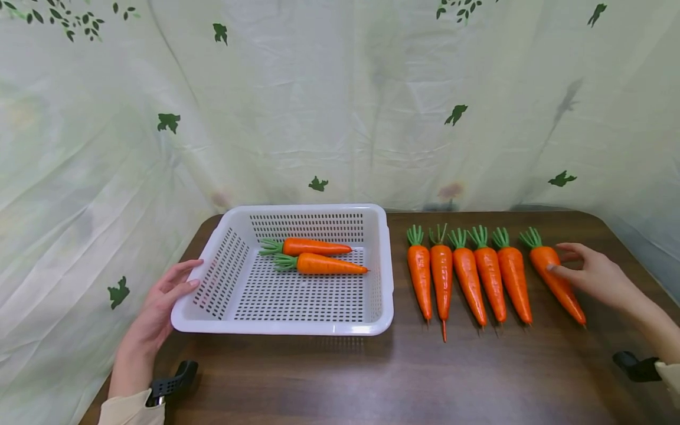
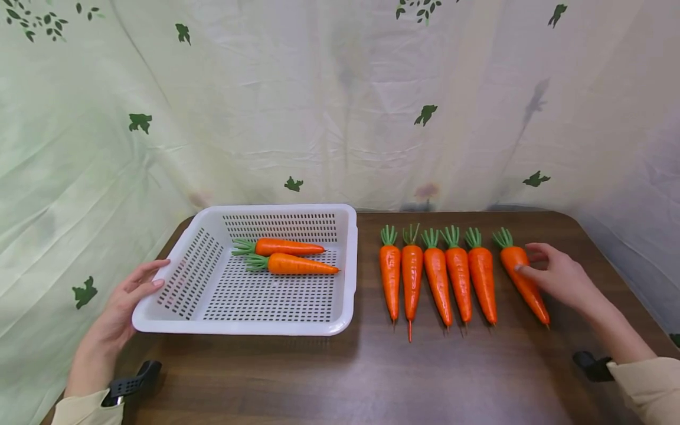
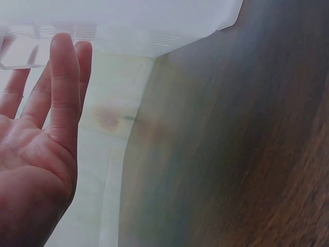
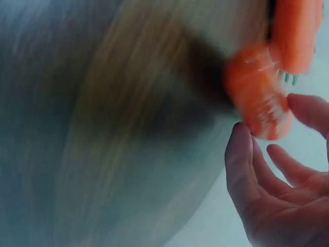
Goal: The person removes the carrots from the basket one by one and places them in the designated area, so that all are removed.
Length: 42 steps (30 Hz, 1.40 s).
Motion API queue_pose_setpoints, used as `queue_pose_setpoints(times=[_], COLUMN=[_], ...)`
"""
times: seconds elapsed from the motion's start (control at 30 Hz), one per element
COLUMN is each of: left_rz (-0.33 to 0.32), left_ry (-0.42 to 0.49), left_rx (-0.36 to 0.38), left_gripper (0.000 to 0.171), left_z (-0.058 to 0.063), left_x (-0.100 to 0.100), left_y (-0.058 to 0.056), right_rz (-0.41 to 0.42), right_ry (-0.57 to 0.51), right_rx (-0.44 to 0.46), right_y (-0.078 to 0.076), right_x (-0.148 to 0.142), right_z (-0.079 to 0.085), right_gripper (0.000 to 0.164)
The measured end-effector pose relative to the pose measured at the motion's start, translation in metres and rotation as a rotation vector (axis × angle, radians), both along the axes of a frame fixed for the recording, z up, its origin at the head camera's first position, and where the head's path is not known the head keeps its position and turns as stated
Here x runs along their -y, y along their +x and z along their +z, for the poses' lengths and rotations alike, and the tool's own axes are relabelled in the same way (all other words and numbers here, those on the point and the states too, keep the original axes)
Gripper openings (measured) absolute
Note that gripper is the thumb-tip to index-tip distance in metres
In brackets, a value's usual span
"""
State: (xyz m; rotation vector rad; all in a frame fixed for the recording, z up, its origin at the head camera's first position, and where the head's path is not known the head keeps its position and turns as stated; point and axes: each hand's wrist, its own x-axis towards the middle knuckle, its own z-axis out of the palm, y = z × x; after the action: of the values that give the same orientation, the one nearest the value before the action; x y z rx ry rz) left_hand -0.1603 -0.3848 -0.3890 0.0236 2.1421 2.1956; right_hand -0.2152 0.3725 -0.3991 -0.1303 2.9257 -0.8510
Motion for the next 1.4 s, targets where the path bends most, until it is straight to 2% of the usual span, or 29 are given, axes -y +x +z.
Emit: queue_pose_setpoints(times=[0.23,0.7,1.4], left_rz=[0.001,0.006,0.005], left_ry=[-0.005,0.005,0.01], left_rx=[0.0,0.002,-0.004], left_gripper=[0.043,0.043,0.043], left_z=[0.0,-0.001,0.0], left_x=[0.0,0.0,-0.001], left_y=[0.0,0.0,0.001], right_rz=[0.029,0.018,0.026], right_ry=[-0.146,-0.116,-0.12], right_rx=[0.061,0.062,0.066], right_y=[0.0,0.003,0.004], right_x=[0.011,0.013,0.018], right_z=[-0.005,-0.003,-0.006], right_gripper=[0.065,0.072,0.072])
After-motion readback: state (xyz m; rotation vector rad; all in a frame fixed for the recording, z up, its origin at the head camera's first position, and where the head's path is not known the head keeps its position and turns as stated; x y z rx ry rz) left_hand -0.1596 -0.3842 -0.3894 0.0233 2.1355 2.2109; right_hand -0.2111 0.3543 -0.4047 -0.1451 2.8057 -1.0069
